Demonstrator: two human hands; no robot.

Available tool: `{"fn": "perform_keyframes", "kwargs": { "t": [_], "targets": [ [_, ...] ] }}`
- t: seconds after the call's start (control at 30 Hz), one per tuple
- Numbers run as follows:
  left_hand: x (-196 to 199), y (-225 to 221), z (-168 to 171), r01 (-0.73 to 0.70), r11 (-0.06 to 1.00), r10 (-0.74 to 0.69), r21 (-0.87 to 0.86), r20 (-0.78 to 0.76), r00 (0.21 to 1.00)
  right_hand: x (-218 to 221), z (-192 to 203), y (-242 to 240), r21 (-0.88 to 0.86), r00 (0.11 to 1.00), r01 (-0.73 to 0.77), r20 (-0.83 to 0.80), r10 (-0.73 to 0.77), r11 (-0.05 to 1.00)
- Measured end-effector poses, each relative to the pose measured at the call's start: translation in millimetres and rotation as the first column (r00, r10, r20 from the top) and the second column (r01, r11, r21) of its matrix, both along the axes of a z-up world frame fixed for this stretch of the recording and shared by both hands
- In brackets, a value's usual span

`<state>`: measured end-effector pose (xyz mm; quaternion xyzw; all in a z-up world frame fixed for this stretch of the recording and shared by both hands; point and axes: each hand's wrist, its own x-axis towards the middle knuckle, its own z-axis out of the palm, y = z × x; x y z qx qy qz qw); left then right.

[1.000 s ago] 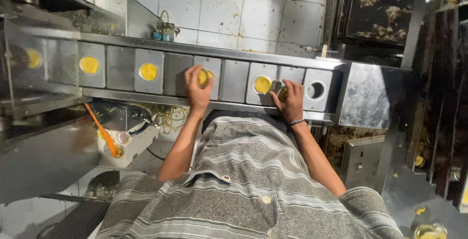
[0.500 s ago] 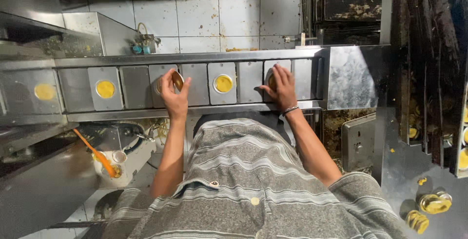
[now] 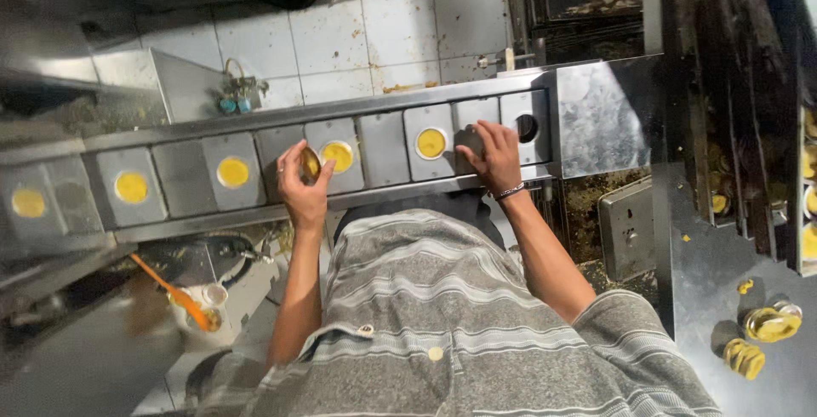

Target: The person arranges small tarts by hand, moving them from a conveyor belt onto metal trays and organizing them into rows.

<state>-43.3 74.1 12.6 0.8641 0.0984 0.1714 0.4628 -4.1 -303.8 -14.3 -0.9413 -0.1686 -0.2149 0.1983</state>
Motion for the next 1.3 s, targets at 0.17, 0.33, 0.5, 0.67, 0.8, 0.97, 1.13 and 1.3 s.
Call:
{"fn": "perform_keyframes", "kwargs": {
  "t": [0.17,0.33,0.5,0.67,0.8,0.97,1.13,1.3],
  "targets": [
    [6,2,4,0.005,0.993,-0.005,-0.119,0.001,1.0,23,2,-31,-0.108,0.995,0.097,0.029,-0.095,0.989],
    [8,-2,1,0.047,0.996,-0.045,-0.075,0.028,0.999,29,0,-11,-0.154,0.996,0.079,-0.026,-0.084,0.985],
    [1,1,-7,0.039,0.998,-0.038,-0.039,0.024,0.999,7,-7,1,-0.14,0.993,0.075,-0.076,-0.086,0.987],
    [0,-2,-15,0.029,0.99,-0.031,-0.137,-0.014,0.999,0,-10,12,-0.115,0.986,0.023,-0.159,-0.042,0.993],
    [15,-13,-10,0.124,0.991,-0.121,-0.039,0.065,0.99,-11,-7,22,-0.107,0.987,0.001,-0.158,-0.018,0.994],
    [48,-62,2,0.422,0.897,-0.422,0.132,-0.03,0.906,-39,0,9,-0.053,0.991,0.086,-0.103,-0.091,0.995],
    [86,-169,1,0.746,0.628,-0.759,0.222,-0.036,0.649,-101,13,-31,-0.024,0.957,0.267,-0.108,-0.268,0.963],
    [105,-266,-11,0.892,0.355,-0.923,0.28,-0.047,0.382,-173,34,-52,-0.032,0.841,0.534,-0.087,-0.534,0.845]
  ]
}}
